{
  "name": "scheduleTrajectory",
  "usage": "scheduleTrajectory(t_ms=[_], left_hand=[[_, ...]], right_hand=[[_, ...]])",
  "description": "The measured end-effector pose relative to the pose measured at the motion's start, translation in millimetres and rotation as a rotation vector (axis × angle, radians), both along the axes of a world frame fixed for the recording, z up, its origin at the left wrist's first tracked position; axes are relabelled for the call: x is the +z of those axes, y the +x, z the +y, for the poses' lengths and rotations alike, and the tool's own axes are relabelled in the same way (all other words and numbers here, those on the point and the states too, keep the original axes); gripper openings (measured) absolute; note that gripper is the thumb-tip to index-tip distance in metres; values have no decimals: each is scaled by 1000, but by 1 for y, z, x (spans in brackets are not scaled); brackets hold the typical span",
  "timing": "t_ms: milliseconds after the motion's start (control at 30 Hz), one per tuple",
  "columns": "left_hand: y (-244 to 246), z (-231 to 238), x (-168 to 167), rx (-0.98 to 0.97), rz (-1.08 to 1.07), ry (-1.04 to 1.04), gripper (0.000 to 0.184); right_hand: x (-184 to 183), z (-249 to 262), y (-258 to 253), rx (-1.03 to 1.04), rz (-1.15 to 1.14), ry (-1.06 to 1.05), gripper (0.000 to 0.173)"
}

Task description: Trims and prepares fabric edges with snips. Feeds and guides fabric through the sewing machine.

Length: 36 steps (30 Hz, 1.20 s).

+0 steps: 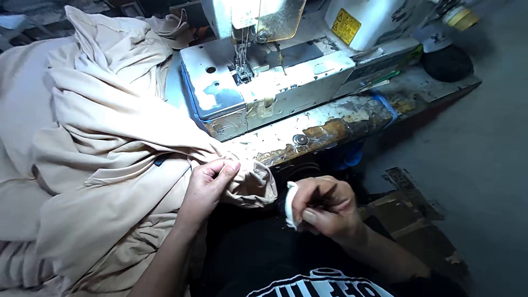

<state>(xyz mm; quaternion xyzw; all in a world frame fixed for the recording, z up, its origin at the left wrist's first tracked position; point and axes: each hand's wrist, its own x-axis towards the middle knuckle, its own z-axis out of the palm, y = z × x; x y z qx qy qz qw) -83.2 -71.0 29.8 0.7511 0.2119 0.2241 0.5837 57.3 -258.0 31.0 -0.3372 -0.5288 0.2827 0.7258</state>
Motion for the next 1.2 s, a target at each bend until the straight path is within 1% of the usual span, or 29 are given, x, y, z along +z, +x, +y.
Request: scheduleTrajectory(t_ms=[67, 100, 167, 200, 233, 267, 300, 400, 533, 567, 633, 700, 900, 1200], left_hand=[[-1, -1, 3, -62, -20, -54, 19], [-2, -2, 5, -86, -21, -77, 18], [-3, -2, 6, -111, -15, -68, 18], [-4, -3, 7, -108, -16, -61, 18], [-4, -3, 8, -102, -15, -60, 18], [-5, -4, 9, -91, -19, -71, 17], [-5, -5, 10, -77, -27, -95, 14], [-4, -8, 13, -53, -60, -168, 7], [-5, -10, 14, -49, -83, -222, 15], [-5, -10, 14, -42, -84, -230, 17], [-6, -10, 15, -38, -85, -241, 20], [-5, -10, 15, -49, -81, -230, 18], [-6, -9, 13, -92, -113, -158, 14], [-6, -10, 12, -95, -107, -81, 13]], right_hand=[[5, -2, 6, 67, -23, -4, 10], [4, -2, 8, 42, -62, -45, 10], [0, 1, 7, -90, -152, -145, 13], [-3, 3, 6, -151, -193, -185, 16], [-6, 4, 6, -195, -238, -227, 25], [-9, 5, 6, -218, -285, -281, 32], [-10, 6, 6, -214, -311, -338, 35], [-7, 8, 3, -132, -293, -426, 28], [-10, 11, -1, -263, -244, -415, 24], [-9, 10, 1, -262, -232, -425, 25], [-5, 8, 3, -168, -201, -460, 26], [-3, 9, -1, -104, -198, -477, 27], [-8, 16, -7, -241, -327, -478, 28], [-10, 15, -7, -245, -343, -464, 29]])
